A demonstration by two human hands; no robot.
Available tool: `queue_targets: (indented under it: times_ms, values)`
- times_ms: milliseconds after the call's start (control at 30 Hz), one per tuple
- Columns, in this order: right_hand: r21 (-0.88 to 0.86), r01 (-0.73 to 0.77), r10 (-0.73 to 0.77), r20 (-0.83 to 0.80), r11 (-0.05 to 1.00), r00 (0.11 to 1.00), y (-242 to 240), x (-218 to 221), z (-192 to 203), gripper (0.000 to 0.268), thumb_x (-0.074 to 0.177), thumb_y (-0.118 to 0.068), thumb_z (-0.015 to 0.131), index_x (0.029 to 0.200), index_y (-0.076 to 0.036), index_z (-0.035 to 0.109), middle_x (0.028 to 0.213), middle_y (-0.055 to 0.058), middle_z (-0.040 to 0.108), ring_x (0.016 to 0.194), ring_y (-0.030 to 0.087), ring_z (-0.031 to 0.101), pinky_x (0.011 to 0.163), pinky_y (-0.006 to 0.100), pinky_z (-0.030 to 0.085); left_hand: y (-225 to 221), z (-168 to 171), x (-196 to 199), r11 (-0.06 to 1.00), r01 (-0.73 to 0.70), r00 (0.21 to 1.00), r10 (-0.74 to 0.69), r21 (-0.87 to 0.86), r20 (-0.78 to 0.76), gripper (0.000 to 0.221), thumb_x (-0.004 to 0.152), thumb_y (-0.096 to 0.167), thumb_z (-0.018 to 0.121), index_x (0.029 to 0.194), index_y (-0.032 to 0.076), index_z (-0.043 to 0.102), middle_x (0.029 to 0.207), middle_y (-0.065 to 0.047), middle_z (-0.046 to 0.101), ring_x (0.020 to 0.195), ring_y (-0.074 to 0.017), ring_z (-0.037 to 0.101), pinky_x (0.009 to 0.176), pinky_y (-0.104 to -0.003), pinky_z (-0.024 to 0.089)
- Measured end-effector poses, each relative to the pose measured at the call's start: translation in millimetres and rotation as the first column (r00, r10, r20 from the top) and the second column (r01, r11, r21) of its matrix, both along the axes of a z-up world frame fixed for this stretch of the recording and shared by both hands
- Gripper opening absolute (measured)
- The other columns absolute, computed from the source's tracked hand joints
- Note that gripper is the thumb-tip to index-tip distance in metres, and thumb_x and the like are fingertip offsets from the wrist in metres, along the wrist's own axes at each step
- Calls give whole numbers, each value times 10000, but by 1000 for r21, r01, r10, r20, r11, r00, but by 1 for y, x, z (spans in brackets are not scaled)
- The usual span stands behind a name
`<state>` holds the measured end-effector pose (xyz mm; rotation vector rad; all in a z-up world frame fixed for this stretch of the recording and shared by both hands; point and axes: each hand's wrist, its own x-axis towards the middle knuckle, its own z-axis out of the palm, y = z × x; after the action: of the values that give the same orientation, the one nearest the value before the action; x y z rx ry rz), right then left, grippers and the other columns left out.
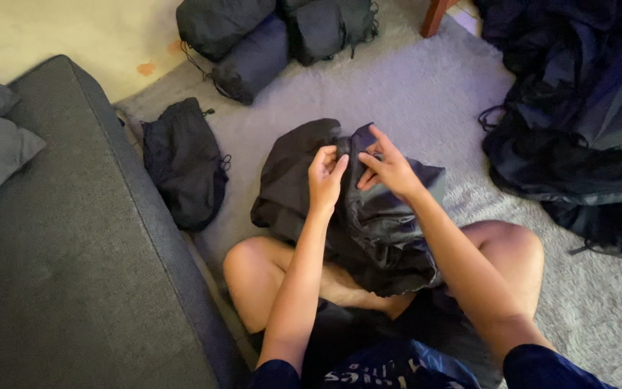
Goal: The person sits on the floor and folds a large black fabric item, likely a tent or tarp, by hand. They smooth the fabric, fold it into sections, and attempt to bundle it into a compact shape.
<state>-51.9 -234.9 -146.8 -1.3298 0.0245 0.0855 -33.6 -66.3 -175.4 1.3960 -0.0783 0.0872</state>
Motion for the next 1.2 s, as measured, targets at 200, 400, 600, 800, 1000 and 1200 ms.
queue_targets:
  times_ms: [200, 400, 600, 800, 1000, 1200]
  values:
    - [-146, -79, 92, 85, 986, 992, -26, 11, 12, 406, 994, 66, 764, 1336, -19, 562, 1047, 83, 574, 673, 334, 798, 555, 367, 702, 0, -8, 2, 998, -65, 995, 64, 0, -80, 373, 944, 64, 822, 1310, 69, 753, 1009, -68, 776, 891, -107, 707, 848, -276, 590]
    - [-138, -151, 184, 271, 979, 945, -28, 4, 49, 191, 1029, 46, 716, 1188, 75, 615, 1479, 242, 519, 810, 367, 822, 663, 443, 720, -4, 3, -6, 999, -45, 999, 45, 24, -20, 408, 929, 1, 780, 1331, 71, 765, 956, -61, 743, 884, -109, 680, 816, -271, 571]
    - [-355, -110, 230, 315, 928, 921, -36, -1, 74, 158, 1006, 23, 758, 1135, 2, 670, 1355, 188, 651, 740, 229, 806, 538, 255, 632, 4, 58, -29, 971, -22, 985, -19, 236, 170, 292, 960, 32, 759, 1246, 89, 743, 1214, -95, 696, 1153, -235, 711, 864, -342, 665]
    - [-350, -181, 294, 303, 919, 907, -44, -2, 96, 269, 1040, 36, 656, 1298, -5, 588, 1429, 216, 677, 798, 249, 795, 653, 327, 655, 6, 89, -37, 926, 19, 916, -167, 377, 364, 270, 1004, 59, 736, 1270, 103, 732, 1218, -75, 691, 1203, -294, 715, 962, -415, 639]
    - [-577, 92, 323, 575, 812, 752, -44, 9, 126, 396, 988, 42, 792, 1376, -17, 742, 1228, 222, 658, 953, 341, 748, 712, 445, 632, -3, 142, -27, 944, 27, 858, -191, 328, 477, 340, 999, 166, 804, 1317, 83, 717, 1225, -146, 729, 1231, -357, 724, 1041, -455, 586]
    - [-567, 287, 225, 666, 772, 712, -42, 24, 125, 297, 1038, 39, 775, 1326, -36, 772, 1214, 155, 683, 947, 344, 780, 700, 406, 631, -13, 158, -18, 823, -314, 790, -51, 474, 611, 259, 979, 169, 803, 1204, 99, 696, 1072, -70, 692, 1057, -320, 749, 915, -386, 625]
